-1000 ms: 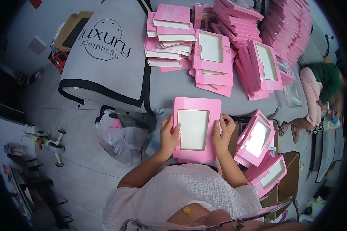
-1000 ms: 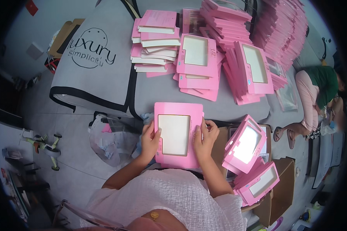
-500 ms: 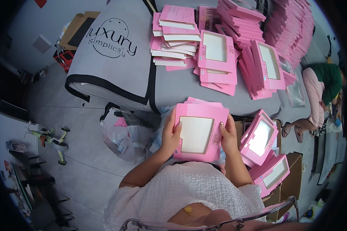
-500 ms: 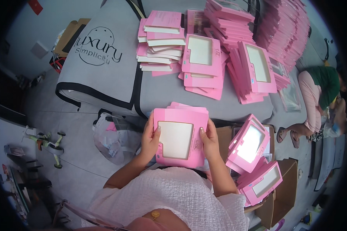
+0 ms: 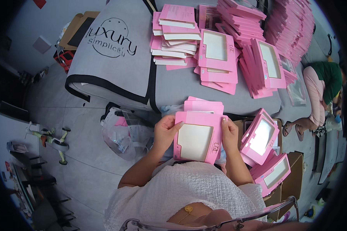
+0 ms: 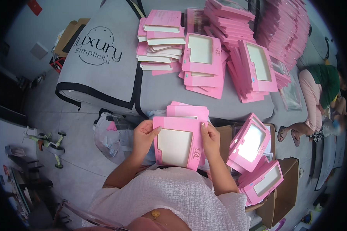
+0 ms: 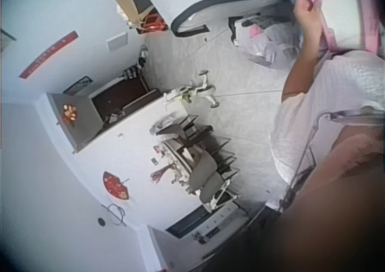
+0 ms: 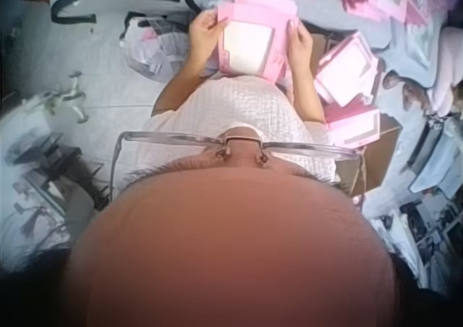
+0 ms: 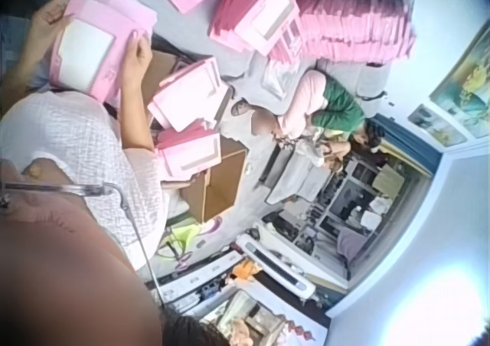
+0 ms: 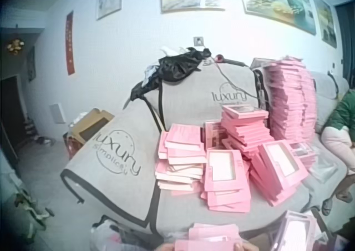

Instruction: The person assembles pink photo frames by inserting white backing cards into the pink frames and stacking the completed units. The person handles the frames and cards by hand, repeatedly picking up a frame, inserting a card, and placing the finished frame onto a growing stack.

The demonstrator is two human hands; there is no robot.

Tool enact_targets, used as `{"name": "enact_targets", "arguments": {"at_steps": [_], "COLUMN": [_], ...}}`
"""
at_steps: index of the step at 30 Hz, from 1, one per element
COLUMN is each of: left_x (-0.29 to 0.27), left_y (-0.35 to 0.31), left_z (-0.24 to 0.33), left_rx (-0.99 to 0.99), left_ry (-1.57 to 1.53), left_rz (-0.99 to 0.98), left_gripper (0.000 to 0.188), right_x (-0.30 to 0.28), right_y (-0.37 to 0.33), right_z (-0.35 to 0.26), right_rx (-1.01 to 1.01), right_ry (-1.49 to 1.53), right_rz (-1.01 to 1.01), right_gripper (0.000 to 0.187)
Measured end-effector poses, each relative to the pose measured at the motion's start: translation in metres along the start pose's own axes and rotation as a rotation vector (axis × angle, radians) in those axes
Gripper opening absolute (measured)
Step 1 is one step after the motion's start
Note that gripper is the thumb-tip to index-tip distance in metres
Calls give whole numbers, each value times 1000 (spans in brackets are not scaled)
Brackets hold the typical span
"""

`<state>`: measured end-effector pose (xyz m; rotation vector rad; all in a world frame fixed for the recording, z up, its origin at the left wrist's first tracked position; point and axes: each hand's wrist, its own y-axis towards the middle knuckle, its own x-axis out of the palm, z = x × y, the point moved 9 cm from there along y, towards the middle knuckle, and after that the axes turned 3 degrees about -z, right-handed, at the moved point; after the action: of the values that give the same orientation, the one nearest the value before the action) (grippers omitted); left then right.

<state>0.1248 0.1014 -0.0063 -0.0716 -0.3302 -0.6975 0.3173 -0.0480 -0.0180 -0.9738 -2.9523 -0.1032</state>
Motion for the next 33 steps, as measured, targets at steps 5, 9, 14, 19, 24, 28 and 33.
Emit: {"name": "enact_targets", "arguments": {"at_steps": [5, 9, 14, 19, 24, 28, 33], "left_x": [8, 15, 11, 15, 35, 69, 63], "left_y": [-9, -15, -28, -37, -48, -53, -49], "left_z": [9, 21, 23, 26, 63, 92, 93], "left_rx": [-45, -22, -37, -47, 223, 478, 510], "left_ry": [57, 58, 171, 97, 565, 832, 934], "left_rz": [-20, -18, -35, -85, -144, -380, -291], "left_gripper": [11, 10, 10, 18, 39, 47, 44], "right_x": [20, 82, 106, 112, 112, 113, 105], "right_y": [9, 2, 0, 5, 5, 0, -12], "right_z": [-87, -151, -159, -135, -126, -115, -159], "right_rx": [-309, -604, -595, -410, -203, -111, -661], "right_ry": [-450, -1091, -1085, -975, -917, -899, -1060], "right_rz": [226, -90, -197, -375, -437, -486, -456], "right_gripper": [19, 15, 27, 30, 40, 45, 44]}}
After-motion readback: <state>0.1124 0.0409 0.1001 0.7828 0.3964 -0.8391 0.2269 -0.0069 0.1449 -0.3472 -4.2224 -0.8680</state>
